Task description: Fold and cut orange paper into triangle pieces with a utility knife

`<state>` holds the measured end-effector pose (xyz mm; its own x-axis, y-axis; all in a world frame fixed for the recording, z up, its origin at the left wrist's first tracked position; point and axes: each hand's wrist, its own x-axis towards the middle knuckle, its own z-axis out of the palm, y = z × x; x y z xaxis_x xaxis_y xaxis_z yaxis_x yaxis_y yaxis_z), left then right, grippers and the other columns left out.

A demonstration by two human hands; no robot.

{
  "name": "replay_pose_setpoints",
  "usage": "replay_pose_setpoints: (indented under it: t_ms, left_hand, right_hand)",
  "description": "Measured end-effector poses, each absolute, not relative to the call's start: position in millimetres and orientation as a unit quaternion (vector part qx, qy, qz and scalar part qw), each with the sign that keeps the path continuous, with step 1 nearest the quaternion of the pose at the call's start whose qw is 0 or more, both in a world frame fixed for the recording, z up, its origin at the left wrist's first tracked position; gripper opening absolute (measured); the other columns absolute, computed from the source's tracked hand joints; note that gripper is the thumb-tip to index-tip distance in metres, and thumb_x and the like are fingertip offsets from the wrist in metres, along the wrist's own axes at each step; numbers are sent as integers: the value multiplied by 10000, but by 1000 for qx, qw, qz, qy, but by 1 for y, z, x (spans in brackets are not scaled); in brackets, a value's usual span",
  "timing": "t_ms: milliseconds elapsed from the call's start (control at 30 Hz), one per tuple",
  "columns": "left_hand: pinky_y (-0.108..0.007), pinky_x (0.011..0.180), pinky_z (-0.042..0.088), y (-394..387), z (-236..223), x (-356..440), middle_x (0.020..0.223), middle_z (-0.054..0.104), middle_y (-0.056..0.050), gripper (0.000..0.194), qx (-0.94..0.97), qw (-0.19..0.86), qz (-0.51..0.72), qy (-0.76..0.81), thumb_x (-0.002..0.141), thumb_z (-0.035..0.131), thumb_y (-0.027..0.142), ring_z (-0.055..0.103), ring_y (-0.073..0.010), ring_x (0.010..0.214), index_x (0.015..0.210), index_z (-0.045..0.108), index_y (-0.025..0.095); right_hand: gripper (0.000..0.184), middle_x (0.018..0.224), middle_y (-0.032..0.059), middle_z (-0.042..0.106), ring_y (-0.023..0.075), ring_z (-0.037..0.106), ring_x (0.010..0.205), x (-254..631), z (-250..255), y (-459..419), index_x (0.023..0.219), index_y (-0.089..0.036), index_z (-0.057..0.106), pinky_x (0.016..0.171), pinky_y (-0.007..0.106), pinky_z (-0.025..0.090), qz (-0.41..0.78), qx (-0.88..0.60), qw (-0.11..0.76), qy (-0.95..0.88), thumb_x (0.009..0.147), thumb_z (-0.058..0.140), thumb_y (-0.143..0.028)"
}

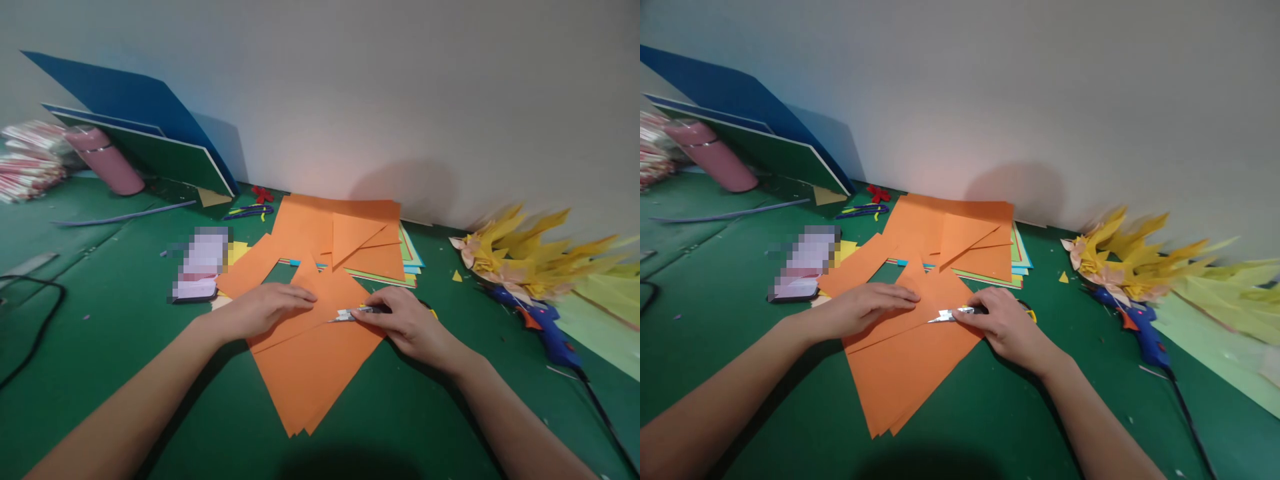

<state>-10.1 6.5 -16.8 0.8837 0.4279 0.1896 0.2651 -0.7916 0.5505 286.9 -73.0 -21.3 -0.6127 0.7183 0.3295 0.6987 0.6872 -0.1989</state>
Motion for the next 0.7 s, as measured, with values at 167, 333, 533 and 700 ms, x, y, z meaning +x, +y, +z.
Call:
replay_pose_setpoints:
  t_ms: [167,333,533,700]
  left_hand:
    - [-377,997,492,8,-19,-10,1247,646,-35,423,936,262,156,174,915,377,43,583,-179,1176,1190,636,234]
    - [-374,1012,481,7,-17,-11,1259,638,-28,426,935,264,153,179,909,385,41,576,-179,1186,1189,638,240]
    - [-375,999,491,7,-15,-10,1244,648,-49,405,934,270,160,172,915,386,51,588,-184,1171,1173,648,220]
    - [-373,984,500,7,-16,-9,1232,654,-57,394,935,268,159,172,922,388,55,595,-191,1163,1170,652,212]
  right_hand:
    - [391,948,85,625,201,539,860,285,-21,-76,1218,-276,612,732,352,444,43,-390,188,-900,940,394,-109]
    - [384,935,87,621,196,527,849,280,-18,-77,1220,-269,608,723,344,437,50,-384,187,-903,950,380,-120]
    - [370,908,90,612,195,511,817,271,-16,-78,1204,-257,620,712,342,424,60,-381,173,-906,954,376,-134]
    - [388,898,94,611,194,509,815,264,-15,-78,1191,-223,625,714,332,419,50,-367,169,-913,939,359,-95]
